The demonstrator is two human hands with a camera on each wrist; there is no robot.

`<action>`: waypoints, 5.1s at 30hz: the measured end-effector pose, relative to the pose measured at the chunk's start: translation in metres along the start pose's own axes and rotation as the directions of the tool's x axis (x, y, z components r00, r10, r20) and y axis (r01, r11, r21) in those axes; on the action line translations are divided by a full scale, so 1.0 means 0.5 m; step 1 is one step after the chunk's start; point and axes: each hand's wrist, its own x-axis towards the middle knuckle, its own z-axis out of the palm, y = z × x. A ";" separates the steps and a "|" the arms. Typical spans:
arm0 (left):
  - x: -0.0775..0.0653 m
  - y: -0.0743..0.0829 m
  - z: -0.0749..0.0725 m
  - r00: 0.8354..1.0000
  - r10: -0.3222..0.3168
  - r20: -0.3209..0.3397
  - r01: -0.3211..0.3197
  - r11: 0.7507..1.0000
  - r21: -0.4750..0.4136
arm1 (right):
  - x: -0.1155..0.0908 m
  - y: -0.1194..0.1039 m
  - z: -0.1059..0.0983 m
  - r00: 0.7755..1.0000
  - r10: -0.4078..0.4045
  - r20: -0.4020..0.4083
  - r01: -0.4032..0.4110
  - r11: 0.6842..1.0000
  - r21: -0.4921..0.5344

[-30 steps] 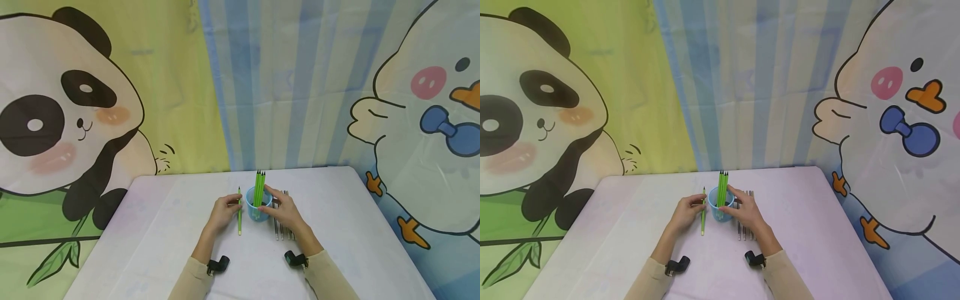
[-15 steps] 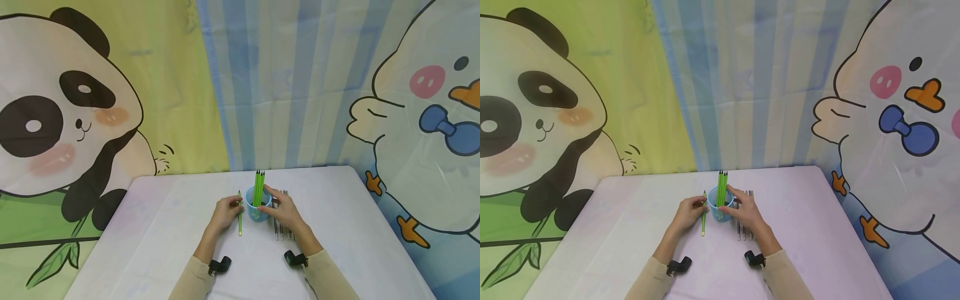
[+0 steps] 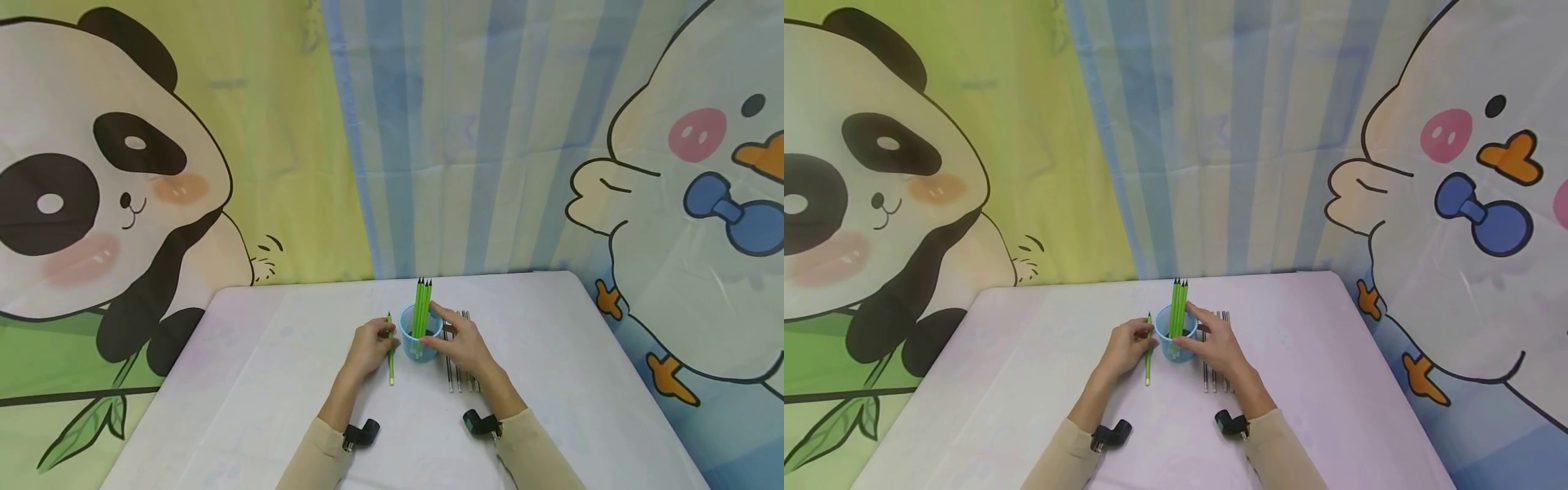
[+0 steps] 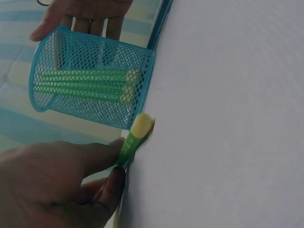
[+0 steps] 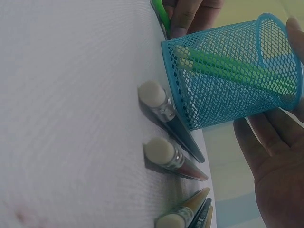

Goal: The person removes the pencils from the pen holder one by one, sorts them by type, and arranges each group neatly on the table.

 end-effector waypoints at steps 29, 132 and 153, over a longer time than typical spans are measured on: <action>-0.012 0.011 -0.023 0.999 0.031 -0.031 -0.032 0.999 -0.032 | 0.002 0.005 0.001 1.000 -0.004 0.015 0.004 1.000 -0.018; 0.037 0.112 0.016 0.952 0.263 -0.154 -0.305 0.826 -0.475 | 0.007 0.006 0.001 0.999 -0.033 -0.004 0.033 0.999 0.018; 0.041 0.121 0.014 0.884 0.339 -0.321 -0.465 0.709 -0.530 | 0.007 0.007 -0.004 1.000 -0.029 -0.002 0.029 1.000 0.011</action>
